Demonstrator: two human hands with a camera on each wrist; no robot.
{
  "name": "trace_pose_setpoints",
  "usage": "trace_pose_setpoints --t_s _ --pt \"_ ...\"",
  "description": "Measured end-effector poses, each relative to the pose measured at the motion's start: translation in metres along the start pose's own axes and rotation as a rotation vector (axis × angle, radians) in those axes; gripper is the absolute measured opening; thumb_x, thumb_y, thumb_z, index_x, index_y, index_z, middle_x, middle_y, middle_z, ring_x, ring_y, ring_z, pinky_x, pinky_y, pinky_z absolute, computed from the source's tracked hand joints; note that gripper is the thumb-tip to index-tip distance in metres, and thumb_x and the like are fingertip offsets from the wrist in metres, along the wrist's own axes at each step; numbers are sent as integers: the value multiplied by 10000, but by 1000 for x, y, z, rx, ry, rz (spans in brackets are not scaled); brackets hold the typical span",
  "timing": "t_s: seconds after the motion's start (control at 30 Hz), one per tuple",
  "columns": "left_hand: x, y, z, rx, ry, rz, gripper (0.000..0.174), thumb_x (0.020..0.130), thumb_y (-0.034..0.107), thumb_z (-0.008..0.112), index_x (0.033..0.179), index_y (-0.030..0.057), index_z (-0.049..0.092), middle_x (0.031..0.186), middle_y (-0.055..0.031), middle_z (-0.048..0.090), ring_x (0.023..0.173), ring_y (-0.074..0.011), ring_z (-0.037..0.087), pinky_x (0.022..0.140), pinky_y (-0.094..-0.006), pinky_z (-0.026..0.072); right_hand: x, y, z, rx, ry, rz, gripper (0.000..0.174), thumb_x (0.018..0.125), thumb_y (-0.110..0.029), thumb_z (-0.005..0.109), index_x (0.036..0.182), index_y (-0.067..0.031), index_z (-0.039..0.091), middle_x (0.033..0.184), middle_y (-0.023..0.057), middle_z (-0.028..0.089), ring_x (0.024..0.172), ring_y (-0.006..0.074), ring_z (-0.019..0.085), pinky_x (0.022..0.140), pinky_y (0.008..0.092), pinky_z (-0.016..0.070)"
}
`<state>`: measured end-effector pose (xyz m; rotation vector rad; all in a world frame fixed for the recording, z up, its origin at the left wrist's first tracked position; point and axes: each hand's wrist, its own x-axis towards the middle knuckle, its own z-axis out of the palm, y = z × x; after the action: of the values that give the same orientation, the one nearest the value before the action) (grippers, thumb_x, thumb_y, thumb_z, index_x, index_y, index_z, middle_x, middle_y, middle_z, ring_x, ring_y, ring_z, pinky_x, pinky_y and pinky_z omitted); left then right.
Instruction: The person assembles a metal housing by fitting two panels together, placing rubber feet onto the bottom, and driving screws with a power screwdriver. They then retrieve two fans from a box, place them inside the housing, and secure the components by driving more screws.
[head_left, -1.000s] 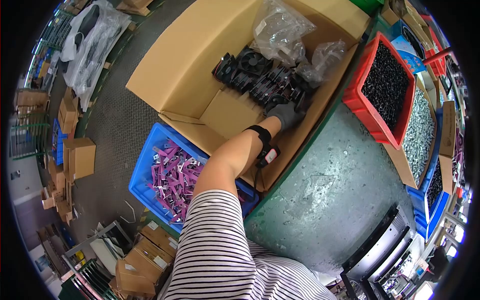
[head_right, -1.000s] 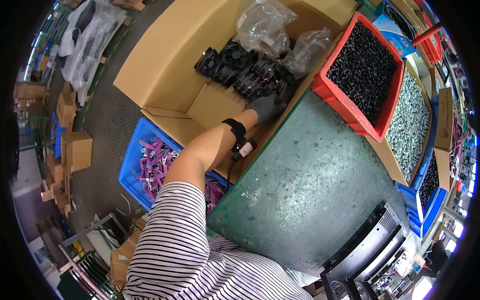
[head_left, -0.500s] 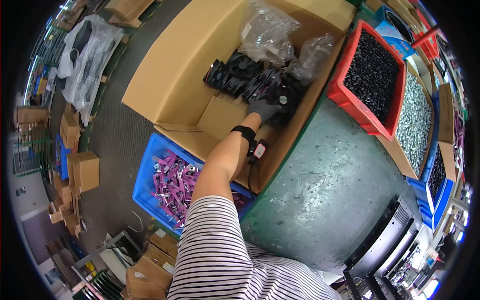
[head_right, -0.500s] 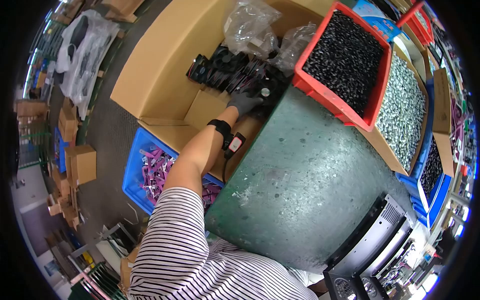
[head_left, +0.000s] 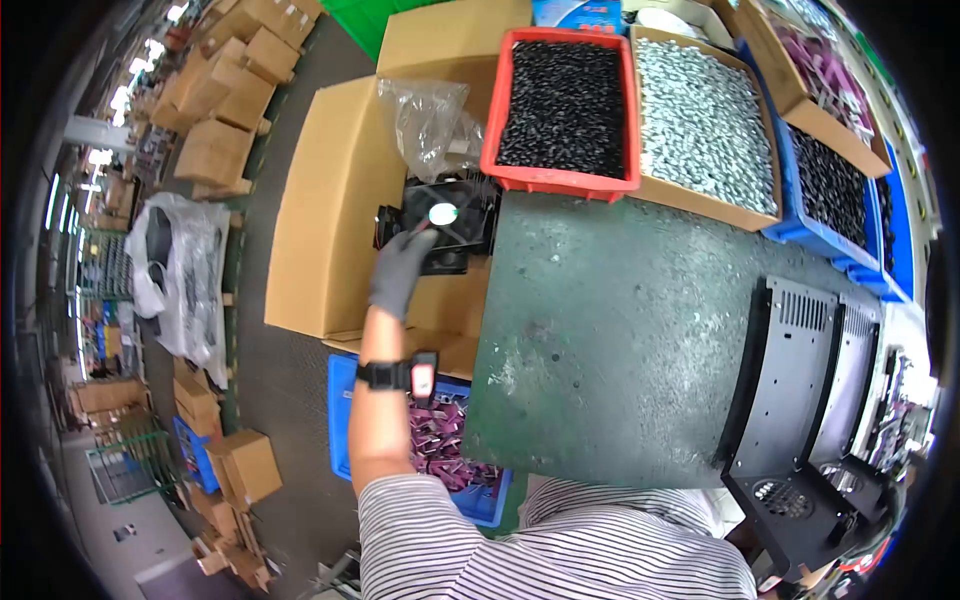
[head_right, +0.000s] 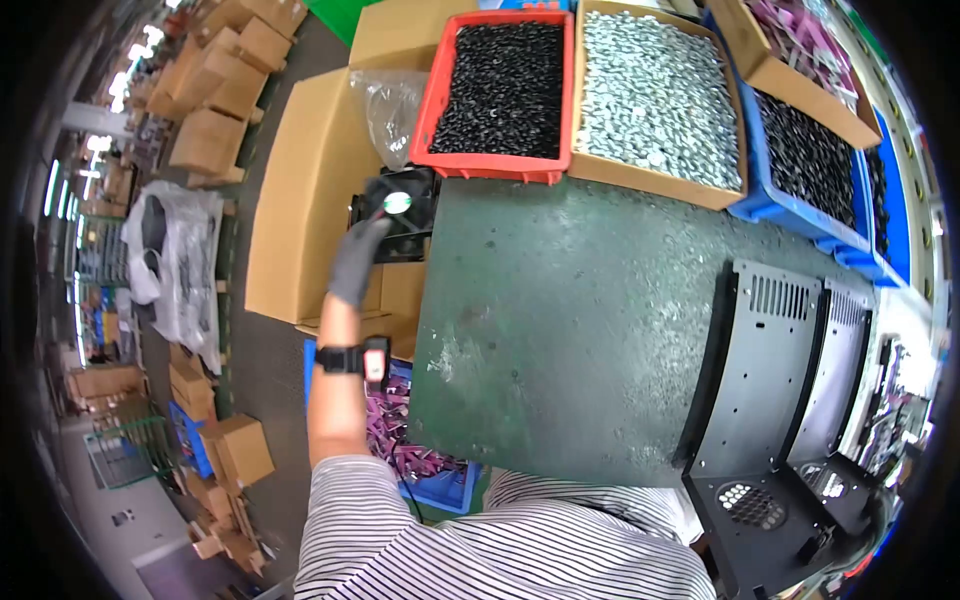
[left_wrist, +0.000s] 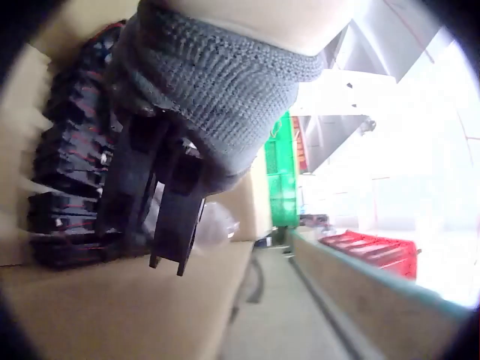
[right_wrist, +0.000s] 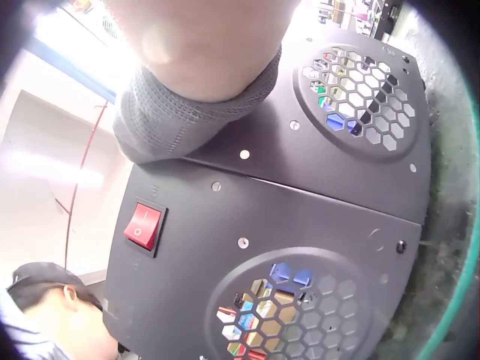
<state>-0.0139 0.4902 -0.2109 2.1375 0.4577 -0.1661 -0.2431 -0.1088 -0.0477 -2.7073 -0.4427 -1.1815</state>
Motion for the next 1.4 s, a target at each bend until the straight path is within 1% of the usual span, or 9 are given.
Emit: trace_pose_setpoints --t_s 0.27,0.43,0.6,0.67,0.87,0.93,1.1,1.27,1.4 --pt "-138 184 -63 -272 -72 362 422 855 324 543 1146 19 563 879 3 588 716 -75 526 603 -228 409 -39 1 -43 24 112 107 490 923 -307 316 1048 84 584 1036 192 610 996 342 555 948 479 384" --pt "-167 252 31 -189 -650 437 465 866 331 495 1175 -7 573 1064 -56 623 941 -127 584 864 -279 443 -42 -16 -93 98 46 161 533 938 -430 323 1015 31 578 948 196 616 940 364 559 929 539 368" --pt "-210 298 168 8 -1030 505 477 908 503 441 1066 103 649 858 28 641 744 -27 532 549 -185 346 -91 -11 -117 248 413 393 528 915 -440 411 1117 21 568 1131 207 575 1114 333 516 1011 452 337" --pt "-232 311 199 41 -958 420 500 938 454 453 1124 18 613 1000 -44 649 856 -139 594 760 -253 471 -125 -9 -140 156 515 513 524 929 -416 381 1129 34 559 1140 208 574 1134 317 506 1021 429 328" --pt "-232 311 216 466 -1256 524 529 917 544 410 1084 96 637 943 -24 660 777 -129 609 658 -276 470 -255 -27 -205 -156 556 880 416 965 -248 329 1158 54 541 1126 142 586 1052 238 532 950 369 388" --pt "-225 314 209 900 -1172 832 520 908 520 452 1026 54 652 995 -68 649 805 -198 615 776 -330 473 -280 -22 -208 53 954 1219 405 957 -246 354 1173 37 546 1093 85 592 918 146 519 836 285 401" --pt "-204 369 204 662 -711 1130 430 853 459 557 994 68 667 993 -152 648 956 -328 598 832 -380 462 -274 -9 -194 419 286 1613 361 927 -318 412 1075 -42 593 917 -2 563 781 94 511 698 229 407" --pt "-139 399 237 994 -260 971 471 841 493 559 1139 134 622 1070 -135 641 1033 -300 595 899 -394 454 -233 13 -197 587 -219 1683 348 879 -359 509 926 -28 608 788 4 577 716 103 547 606 238 432" --pt "-130 395 258 1181 -172 791 609 830 591 520 1267 166 520 1140 -174 610 1144 -309 536 959 -401 420 -243 20 -185 445 -47 1632 284 837 -297 580 847 -13 593 712 6 564 669 113 548 591 255 443"
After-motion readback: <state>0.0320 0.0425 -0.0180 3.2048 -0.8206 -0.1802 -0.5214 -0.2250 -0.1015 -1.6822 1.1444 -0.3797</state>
